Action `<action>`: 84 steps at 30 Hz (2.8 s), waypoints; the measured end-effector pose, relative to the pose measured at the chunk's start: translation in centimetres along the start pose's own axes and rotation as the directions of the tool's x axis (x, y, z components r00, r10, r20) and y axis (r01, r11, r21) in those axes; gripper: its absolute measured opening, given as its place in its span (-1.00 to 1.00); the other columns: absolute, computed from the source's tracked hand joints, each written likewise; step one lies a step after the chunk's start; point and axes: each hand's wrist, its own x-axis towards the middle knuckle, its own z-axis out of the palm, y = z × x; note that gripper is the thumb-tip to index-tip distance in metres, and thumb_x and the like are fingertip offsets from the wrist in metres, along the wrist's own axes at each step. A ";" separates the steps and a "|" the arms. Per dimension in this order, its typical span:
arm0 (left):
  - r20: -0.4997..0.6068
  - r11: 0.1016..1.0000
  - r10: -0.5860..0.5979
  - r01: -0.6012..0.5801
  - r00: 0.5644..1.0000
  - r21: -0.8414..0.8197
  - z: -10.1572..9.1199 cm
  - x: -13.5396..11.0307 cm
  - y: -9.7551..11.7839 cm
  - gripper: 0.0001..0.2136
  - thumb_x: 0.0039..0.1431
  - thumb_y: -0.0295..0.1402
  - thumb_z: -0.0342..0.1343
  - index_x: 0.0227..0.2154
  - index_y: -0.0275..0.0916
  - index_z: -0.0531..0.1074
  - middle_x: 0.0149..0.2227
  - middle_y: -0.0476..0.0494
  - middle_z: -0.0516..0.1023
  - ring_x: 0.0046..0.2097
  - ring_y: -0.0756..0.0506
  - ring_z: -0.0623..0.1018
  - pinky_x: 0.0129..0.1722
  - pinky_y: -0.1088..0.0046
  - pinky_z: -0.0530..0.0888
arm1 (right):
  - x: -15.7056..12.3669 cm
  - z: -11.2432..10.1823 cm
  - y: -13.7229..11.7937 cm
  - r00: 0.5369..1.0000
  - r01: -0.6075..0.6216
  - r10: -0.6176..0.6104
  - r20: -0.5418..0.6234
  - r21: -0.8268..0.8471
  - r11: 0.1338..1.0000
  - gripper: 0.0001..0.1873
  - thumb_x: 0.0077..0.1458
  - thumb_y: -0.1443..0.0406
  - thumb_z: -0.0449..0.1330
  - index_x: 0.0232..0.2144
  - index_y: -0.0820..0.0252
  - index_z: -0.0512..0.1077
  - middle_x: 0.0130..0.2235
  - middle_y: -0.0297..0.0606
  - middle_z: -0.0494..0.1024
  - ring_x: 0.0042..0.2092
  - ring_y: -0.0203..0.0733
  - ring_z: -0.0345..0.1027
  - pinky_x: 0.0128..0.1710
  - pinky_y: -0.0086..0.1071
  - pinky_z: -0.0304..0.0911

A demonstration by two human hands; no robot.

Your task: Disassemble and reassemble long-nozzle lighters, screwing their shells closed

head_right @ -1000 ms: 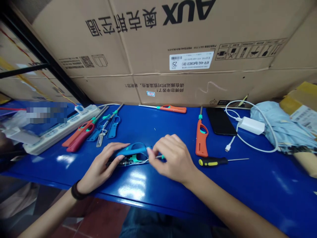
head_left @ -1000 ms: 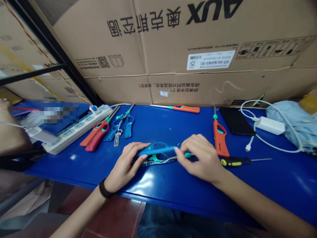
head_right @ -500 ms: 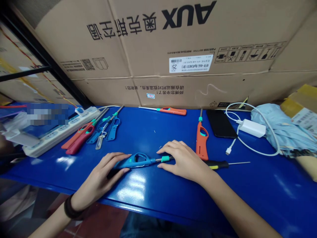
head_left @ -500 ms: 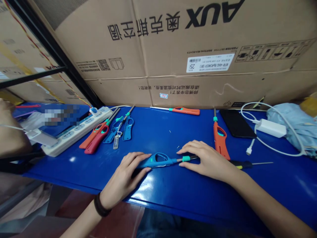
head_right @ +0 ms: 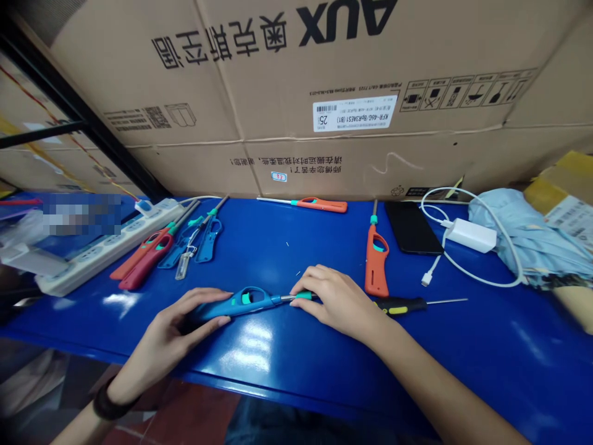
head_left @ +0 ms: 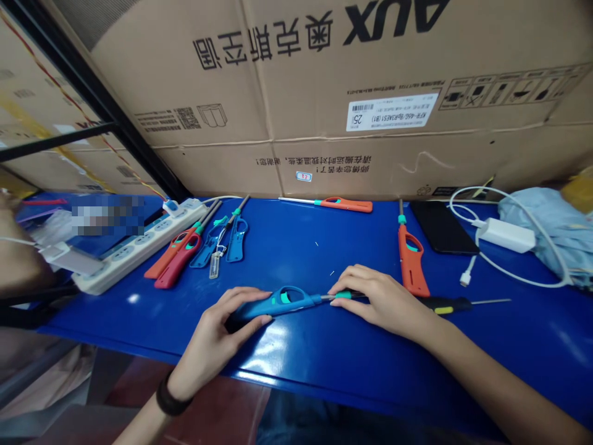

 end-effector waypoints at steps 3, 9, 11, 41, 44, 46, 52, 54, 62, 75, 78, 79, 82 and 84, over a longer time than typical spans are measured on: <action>0.007 0.999 -0.021 0.022 1.000 -0.040 -0.1 0.1 0.1 -0.73 0.10 -0.20 0.18 -0.13 -0.09 0.47 -0.09 -0.14 0.49 -0.04 -0.16 0.50 -0.02 0.23 0.44 | 0.0 0.3 0.0 0.999 0.051 -0.051 -0.007 -0.015 0.999 -0.88 0.14 0.26 0.17 -0.25 0.07 0.49 -0.26 -0.30 0.49 -0.18 -0.24 0.37 -0.21 -0.37 0.30; 0.033 0.999 -0.006 0.007 0.999 -0.035 -0.1 0.3 0.3 -0.75 0.11 -0.25 0.18 -0.13 -0.09 0.47 -0.10 -0.10 0.50 -0.03 -0.14 0.49 -0.01 0.28 0.43 | 0.1 0.5 -0.2 0.992 0.126 -0.126 0.007 -0.079 0.989 -0.86 0.19 0.26 0.12 -0.23 0.11 0.47 -0.22 -0.27 0.47 -0.19 -0.24 0.37 -0.20 -0.36 0.30; 0.030 1.000 0.004 -0.004 1.000 -0.014 0.0 0.2 0.3 -0.74 0.12 -0.26 0.17 -0.11 -0.08 0.45 -0.10 -0.10 0.48 -0.03 -0.13 0.49 -0.01 0.29 0.43 | 0.1 0.5 -0.3 0.994 0.111 -0.111 0.013 -0.101 0.989 -0.86 0.20 0.27 0.10 -0.23 0.13 0.45 -0.21 -0.27 0.47 -0.19 -0.23 0.36 -0.21 -0.35 0.30; 0.226 0.632 0.589 -0.616 0.776 0.470 1.5 2.4 0.8 -0.72 0.28 -0.42 -0.03 0.02 -0.29 0.38 -0.02 -0.23 0.52 -0.08 -0.11 0.53 -0.09 0.33 0.52 | 0.2 0.8 -0.7 0.994 0.102 -0.098 0.038 -0.125 0.987 -0.85 0.22 0.24 0.07 -0.29 0.17 0.38 -0.28 -0.28 0.47 -0.22 -0.22 0.32 -0.20 -0.34 0.24; 0.259 0.637 0.581 -0.629 0.772 0.446 1.2 2.3 0.8 -0.73 0.30 -0.40 -0.05 0.01 -0.24 0.39 0.04 -0.20 0.48 -0.05 -0.10 0.51 -0.06 0.34 0.51 | 0.2 0.9 -0.8 0.993 0.112 -0.108 0.039 -0.128 0.985 -0.84 0.23 0.23 0.07 -0.30 0.17 0.39 -0.27 -0.29 0.47 -0.22 -0.23 0.32 -0.19 -0.33 0.23; 0.253 0.657 0.566 -0.615 0.785 0.436 1.2 2.1 0.7 -0.70 0.30 -0.39 -0.04 0.06 -0.21 0.35 0.07 -0.19 0.45 -0.02 -0.10 0.50 -0.03 0.33 0.49 | 0.2 0.9 -0.8 0.994 0.108 -0.104 0.037 -0.130 0.986 -0.84 0.23 0.23 0.06 -0.29 0.17 0.38 -0.27 -0.28 0.47 -0.22 -0.22 0.32 -0.19 -0.33 0.23; 0.217 0.726 0.520 -0.561 0.826 0.397 1.4 2.1 0.3 -0.63 0.26 -0.32 0.03 0.13 -0.11 0.28 0.10 -0.13 0.42 0.01 -0.09 0.48 0.01 0.33 0.46 | 0.1 1.0 -0.8 0.994 0.106 -0.102 0.041 -0.133 0.985 -0.84 0.23 0.23 0.06 -0.29 0.17 0.38 -0.28 -0.28 0.46 -0.22 -0.22 0.30 -0.20 -0.33 0.23; 0.221 0.729 0.515 -0.559 0.828 0.396 1.4 2.2 0.3 -0.62 0.26 -0.29 0.03 0.13 -0.10 0.28 0.12 -0.13 0.41 0.01 -0.09 0.47 0.01 0.31 0.46 | 0.2 1.0 -0.8 0.994 0.107 -0.103 0.040 -0.137 0.985 -0.84 0.23 0.23 0.06 -0.29 0.17 0.38 -0.28 -0.28 0.46 -0.22 -0.22 0.30 -0.20 -0.33 0.23; 0.236 0.762 0.483 -0.537 0.843 0.362 1.3 1.9 0.8 -0.63 0.29 -0.41 -0.03 0.14 -0.11 0.27 0.16 -0.15 0.36 0.04 -0.12 0.43 0.03 0.27 0.43 | 0.2 1.0 -0.8 0.995 0.103 -0.100 0.025 -0.143 0.984 -0.85 0.23 0.23 0.07 -0.30 0.17 0.38 -0.29 -0.28 0.46 -0.23 -0.22 0.31 -0.21 -0.34 0.23; 0.072 0.765 0.531 -0.514 0.844 0.388 1.4 1.5 0.7 -0.72 0.18 -0.36 0.13 -0.03 -0.08 0.47 0.01 -0.12 0.52 -0.15 -0.10 0.55 -0.15 0.33 0.52 | 0.1 1.3 -0.9 0.992 0.129 -0.128 0.020 -0.158 0.979 -0.84 0.24 0.24 0.05 -0.30 0.19 0.38 -0.29 -0.26 0.47 -0.23 -0.22 0.31 -0.22 -0.34 0.24; 0.084 0.827 0.483 -0.485 0.872 0.283 1.3 1.5 0.8 -0.74 0.17 -0.34 0.14 -0.06 -0.07 0.49 0.01 -0.11 0.52 -0.11 -0.11 0.53 -0.11 0.32 0.51 | 0.1 1.4 -0.9 0.989 0.146 -0.144 0.025 -0.159 0.976 -0.83 0.25 0.25 0.03 -0.29 0.19 0.39 -0.27 -0.24 0.47 -0.21 -0.21 0.32 -0.19 -0.33 0.24; 0.086 0.843 0.470 -0.476 0.878 0.251 1.3 1.6 0.9 -0.74 0.17 -0.33 0.14 -0.07 -0.07 0.49 0.00 -0.11 0.53 -0.09 -0.12 0.53 -0.11 0.31 0.50 | 0.1 1.5 -0.8 0.988 0.154 -0.152 0.023 -0.160 0.975 -0.83 0.25 0.25 0.03 -0.29 0.19 0.39 -0.26 -0.24 0.48 -0.21 -0.21 0.32 -0.19 -0.32 0.25; 0.059 0.872 0.438 -0.440 0.897 0.213 1.4 1.6 1.0 -0.76 0.16 -0.33 0.15 -0.10 -0.05 0.51 -0.02 -0.10 0.54 -0.10 -0.12 0.53 -0.10 0.30 0.50 | 0.2 1.5 -0.7 0.986 0.166 -0.166 0.015 -0.168 0.972 -0.82 0.25 0.25 0.03 -0.28 0.19 0.40 -0.26 -0.23 0.48 -0.20 -0.20 0.33 -0.17 -0.31 0.25; 0.032 0.890 0.407 -0.404 0.913 0.210 1.7 1.4 1.2 -0.78 0.16 -0.35 0.16 -0.13 -0.04 0.53 -0.02 -0.09 0.54 -0.12 -0.12 0.54 -0.12 0.30 0.49 | 0.2 1.6 -0.7 0.987 0.160 -0.159 0.018 -0.166 0.973 -0.83 0.25 0.26 0.03 -0.29 0.19 0.39 -0.27 -0.23 0.48 -0.20 -0.19 0.33 -0.18 -0.30 0.25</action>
